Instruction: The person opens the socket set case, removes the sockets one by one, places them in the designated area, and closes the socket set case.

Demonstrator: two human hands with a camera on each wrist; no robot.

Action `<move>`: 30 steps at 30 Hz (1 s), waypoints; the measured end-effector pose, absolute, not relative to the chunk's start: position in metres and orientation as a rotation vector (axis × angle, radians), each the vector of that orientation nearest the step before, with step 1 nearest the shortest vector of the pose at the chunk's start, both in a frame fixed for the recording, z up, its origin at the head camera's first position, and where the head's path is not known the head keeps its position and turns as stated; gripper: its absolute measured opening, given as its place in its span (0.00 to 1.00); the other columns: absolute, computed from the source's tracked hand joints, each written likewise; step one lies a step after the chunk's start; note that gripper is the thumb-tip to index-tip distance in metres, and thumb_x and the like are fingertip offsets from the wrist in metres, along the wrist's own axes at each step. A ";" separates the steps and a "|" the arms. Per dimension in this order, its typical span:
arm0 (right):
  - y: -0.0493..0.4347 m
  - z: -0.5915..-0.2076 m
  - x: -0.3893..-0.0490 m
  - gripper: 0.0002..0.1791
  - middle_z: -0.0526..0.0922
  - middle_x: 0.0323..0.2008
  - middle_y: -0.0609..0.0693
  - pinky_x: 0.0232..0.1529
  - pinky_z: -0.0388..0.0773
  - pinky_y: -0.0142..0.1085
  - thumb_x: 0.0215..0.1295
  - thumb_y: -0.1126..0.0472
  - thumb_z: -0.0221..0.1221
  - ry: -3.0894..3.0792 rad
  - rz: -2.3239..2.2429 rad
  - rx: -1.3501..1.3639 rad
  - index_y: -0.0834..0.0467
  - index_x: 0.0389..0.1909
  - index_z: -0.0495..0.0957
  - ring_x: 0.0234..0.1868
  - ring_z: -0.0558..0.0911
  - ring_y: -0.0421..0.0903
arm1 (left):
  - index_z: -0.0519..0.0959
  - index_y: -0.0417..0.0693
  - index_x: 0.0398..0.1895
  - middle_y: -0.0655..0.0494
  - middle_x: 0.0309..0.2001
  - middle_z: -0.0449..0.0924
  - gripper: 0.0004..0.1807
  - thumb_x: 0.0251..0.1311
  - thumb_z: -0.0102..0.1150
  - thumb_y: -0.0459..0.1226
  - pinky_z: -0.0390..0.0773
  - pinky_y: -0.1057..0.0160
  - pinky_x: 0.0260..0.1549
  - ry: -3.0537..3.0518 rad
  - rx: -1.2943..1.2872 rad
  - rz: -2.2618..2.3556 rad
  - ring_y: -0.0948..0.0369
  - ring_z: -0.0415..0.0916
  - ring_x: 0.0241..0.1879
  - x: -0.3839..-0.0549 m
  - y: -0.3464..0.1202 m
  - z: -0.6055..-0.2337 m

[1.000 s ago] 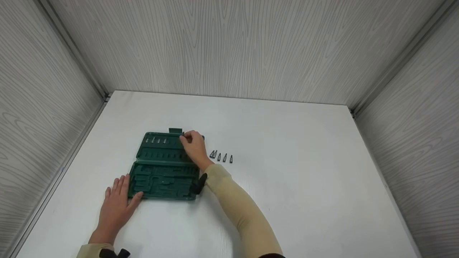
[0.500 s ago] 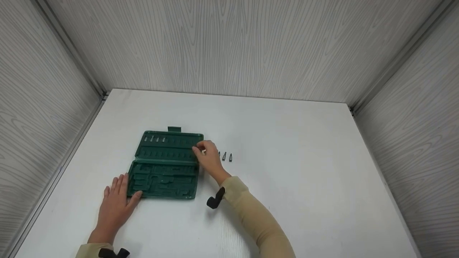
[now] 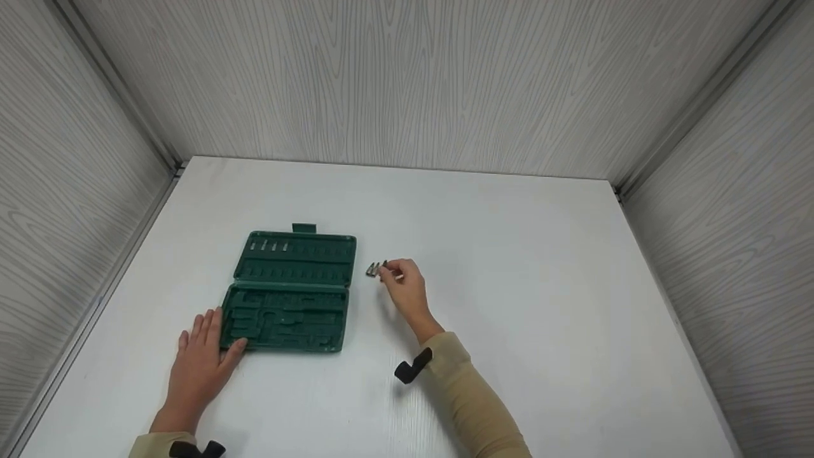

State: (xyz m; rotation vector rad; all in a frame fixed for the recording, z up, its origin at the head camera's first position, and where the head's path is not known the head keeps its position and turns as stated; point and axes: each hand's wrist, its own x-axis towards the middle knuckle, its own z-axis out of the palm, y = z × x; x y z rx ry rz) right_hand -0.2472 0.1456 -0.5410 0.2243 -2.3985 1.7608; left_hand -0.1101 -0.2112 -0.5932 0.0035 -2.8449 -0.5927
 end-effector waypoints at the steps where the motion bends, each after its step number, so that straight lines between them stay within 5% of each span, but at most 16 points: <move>1: 0.150 -0.542 -0.247 0.07 0.78 0.35 0.51 0.40 0.72 0.35 0.61 0.62 0.61 -2.396 1.745 0.207 0.63 0.36 0.78 0.38 0.76 0.44 | 0.46 0.40 0.72 0.37 0.70 0.49 0.47 0.61 0.43 0.62 0.38 0.43 0.64 -2.845 0.004 -0.591 0.43 0.42 0.70 -0.110 -0.212 -0.593; 12: 0.190 -0.552 -0.249 0.07 0.77 0.37 0.53 0.41 0.71 0.39 0.60 0.63 0.62 -2.504 1.565 0.002 0.64 0.34 0.80 0.40 0.75 0.49 | 0.46 0.40 0.72 0.36 0.69 0.49 0.47 0.61 0.44 0.62 0.38 0.43 0.65 -2.846 0.001 -0.582 0.43 0.42 0.69 -0.109 -0.211 -0.594; 30: 0.186 -0.567 -0.256 0.07 0.73 0.39 0.55 0.42 0.70 0.41 0.62 0.64 0.58 -2.678 1.354 -0.014 0.65 0.32 0.81 0.43 0.71 0.51 | 0.46 0.42 0.73 0.37 0.70 0.48 0.47 0.61 0.44 0.63 0.37 0.44 0.65 -2.841 -0.006 -0.599 0.44 0.41 0.70 -0.109 -0.212 -0.593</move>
